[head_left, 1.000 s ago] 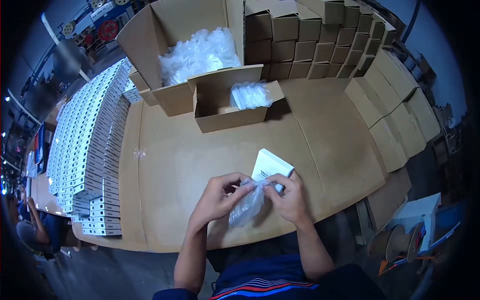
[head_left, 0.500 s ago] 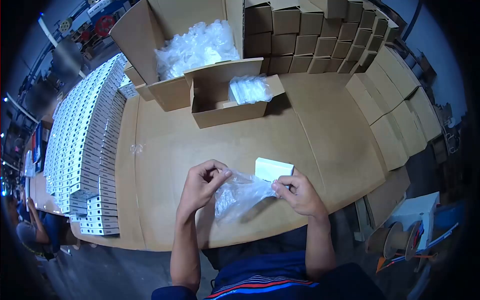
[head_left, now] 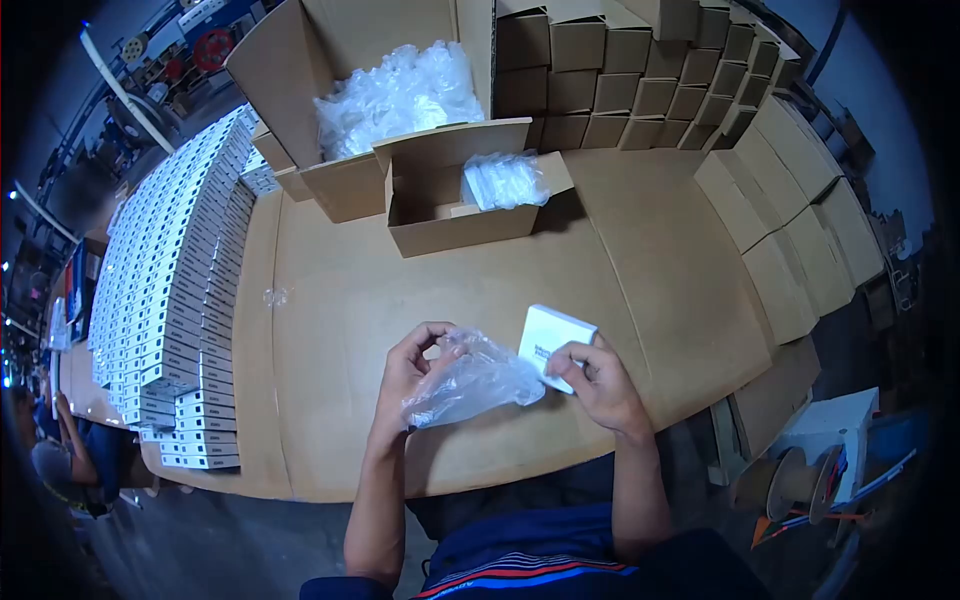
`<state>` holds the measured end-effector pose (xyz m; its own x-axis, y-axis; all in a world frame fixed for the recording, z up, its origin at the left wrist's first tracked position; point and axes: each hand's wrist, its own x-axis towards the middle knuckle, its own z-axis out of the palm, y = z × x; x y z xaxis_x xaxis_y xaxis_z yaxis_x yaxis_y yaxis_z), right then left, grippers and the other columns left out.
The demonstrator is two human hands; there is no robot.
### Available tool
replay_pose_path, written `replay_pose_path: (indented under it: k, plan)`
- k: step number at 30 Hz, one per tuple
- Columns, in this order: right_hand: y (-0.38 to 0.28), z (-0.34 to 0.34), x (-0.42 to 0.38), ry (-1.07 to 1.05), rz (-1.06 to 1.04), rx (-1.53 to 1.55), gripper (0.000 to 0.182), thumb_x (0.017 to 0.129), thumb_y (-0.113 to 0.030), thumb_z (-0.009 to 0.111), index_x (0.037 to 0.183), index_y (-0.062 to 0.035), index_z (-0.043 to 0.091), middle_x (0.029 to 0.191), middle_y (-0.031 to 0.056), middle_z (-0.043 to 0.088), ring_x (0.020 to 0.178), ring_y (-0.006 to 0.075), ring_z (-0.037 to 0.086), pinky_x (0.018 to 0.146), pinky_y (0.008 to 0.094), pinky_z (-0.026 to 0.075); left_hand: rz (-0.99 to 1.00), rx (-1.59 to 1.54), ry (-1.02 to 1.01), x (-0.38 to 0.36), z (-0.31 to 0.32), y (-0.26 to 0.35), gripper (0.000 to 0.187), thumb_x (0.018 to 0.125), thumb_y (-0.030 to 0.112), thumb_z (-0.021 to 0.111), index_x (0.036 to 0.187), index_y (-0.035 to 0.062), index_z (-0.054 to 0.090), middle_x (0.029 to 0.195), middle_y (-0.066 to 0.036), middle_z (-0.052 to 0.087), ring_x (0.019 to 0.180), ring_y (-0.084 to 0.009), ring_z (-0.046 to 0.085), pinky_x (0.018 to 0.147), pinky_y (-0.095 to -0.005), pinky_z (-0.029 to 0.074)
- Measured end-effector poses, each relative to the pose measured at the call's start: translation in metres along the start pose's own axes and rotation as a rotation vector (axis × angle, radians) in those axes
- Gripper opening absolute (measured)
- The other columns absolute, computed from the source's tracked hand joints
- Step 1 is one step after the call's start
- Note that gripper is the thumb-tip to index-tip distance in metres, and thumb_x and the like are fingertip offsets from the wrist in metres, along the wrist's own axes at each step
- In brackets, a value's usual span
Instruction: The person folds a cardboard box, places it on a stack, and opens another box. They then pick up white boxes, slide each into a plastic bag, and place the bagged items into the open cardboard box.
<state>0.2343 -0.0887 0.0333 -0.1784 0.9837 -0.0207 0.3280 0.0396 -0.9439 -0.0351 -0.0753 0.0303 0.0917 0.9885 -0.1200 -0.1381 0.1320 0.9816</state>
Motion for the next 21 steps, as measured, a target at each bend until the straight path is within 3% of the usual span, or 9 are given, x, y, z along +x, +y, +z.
replay_pose_path:
  k: [5,7,8,12,15,17,18,19,21]
  plan:
    - [-0.01,0.018,0.002,0.017,-0.184,-0.028,0.03,0.081,-0.03,0.087,0.099,-0.0077,0.078,0.105,0.0177,0.062,0.099,0.0318,0.063,0.091,0.0391,0.05,-0.055,0.031,-0.012,-0.005,0.008,0.007,0.019,0.097,0.006,0.07,0.112,-0.0038,0.065,0.103,-0.006,0.068,0.081,-0.0061,0.066,0.065,-0.0209,0.053]
    - [-0.009,0.026,0.001,0.031,-0.136,-0.151,0.029,0.081,-0.028,0.087,0.098,-0.0069,0.078,0.103,0.0177,0.062,0.099,0.0313,0.063,0.089,0.0389,0.05,-0.01,0.074,-0.087,-0.002,0.006,0.003,0.018,0.097,0.005,0.07,0.112,-0.0031,0.066,0.104,-0.006,0.068,0.081,-0.006,0.065,0.066,-0.0201,0.053]
    - [-0.005,0.027,0.0,0.03,-0.09,-0.179,0.023,0.082,-0.023,0.085,0.096,-0.0062,0.078,0.099,0.0158,0.062,0.088,0.0267,0.061,0.08,0.0375,0.05,-0.007,0.094,-0.089,-0.001,0.002,0.006,0.018,0.095,0.001,0.069,0.113,-0.0034,0.066,0.103,-0.005,0.066,0.08,-0.0042,0.064,0.065,-0.0196,0.052]
    - [0.01,0.021,0.001,0.004,-0.067,-0.044,0.014,0.091,-0.018,0.077,0.095,-0.0053,0.077,0.089,0.008,0.058,0.072,0.0145,0.049,0.065,0.0303,0.043,0.084,0.044,-0.019,0.009,-0.035,0.02,0.019,0.094,-0.005,0.064,0.113,-0.0034,0.065,0.097,-0.005,0.062,0.073,-0.0102,0.064,0.063,-0.024,0.053]
    - [0.018,0.02,0.002,0.006,-0.01,0.109,0.016,0.097,-0.02,0.072,0.094,-0.0051,0.077,0.085,0.0053,0.057,0.074,0.0121,0.049,0.065,0.0291,0.043,0.216,0.077,0.006,0.013,-0.047,0.016,0.025,0.098,0.002,0.064,0.123,-0.0024,0.059,0.104,-0.009,0.061,0.089,-0.0147,0.065,0.076,-0.0283,0.054]
    - [0.01,0.018,0.001,-0.026,0.002,0.161,0.02,0.101,-0.021,0.068,0.093,-0.0038,0.075,0.086,0.0035,0.06,0.078,0.0114,0.051,0.071,0.0286,0.044,0.156,-0.031,-0.106,0.008,-0.037,0.006,0.032,0.105,0.012,0.056,0.134,-0.0013,0.051,0.113,-0.013,0.061,0.095,-0.0161,0.064,0.082,-0.0279,0.054]
    - [0.003,0.018,0.0,-0.019,-0.011,0.187,0.021,0.101,-0.021,0.067,0.093,-0.0032,0.075,0.087,0.0033,0.061,0.079,0.0114,0.051,0.073,0.0283,0.044,0.129,-0.092,-0.154,0.001,-0.03,0.0,0.041,0.11,0.027,0.048,0.141,0.0006,0.045,0.124,-0.016,0.058,0.105,-0.0201,0.064,0.09,-0.0332,0.054]
    - [-0.002,0.02,0.0,-0.012,-0.024,0.212,0.022,0.102,-0.021,0.067,0.093,-0.0027,0.075,0.088,0.0031,0.062,0.08,0.0113,0.052,0.075,0.0281,0.044,0.138,-0.195,-0.177,-0.004,-0.026,-0.008,0.048,0.108,0.033,0.051,0.146,0.0042,0.043,0.132,-0.014,0.055,0.12,-0.0205,0.06,0.103,-0.0345,0.049]
    - [0.01,0.03,-0.002,0.036,0.005,0.425,0.024,0.103,-0.022,0.065,0.093,-0.0017,0.074,0.088,0.0026,0.064,0.082,0.0114,0.052,0.078,0.0279,0.043,-0.01,-0.759,0.057,-0.024,0.001,-0.026,0.053,0.107,0.037,0.051,0.149,0.0058,0.041,0.137,-0.014,0.055,0.128,-0.0209,0.055,0.108,-0.0339,0.045]
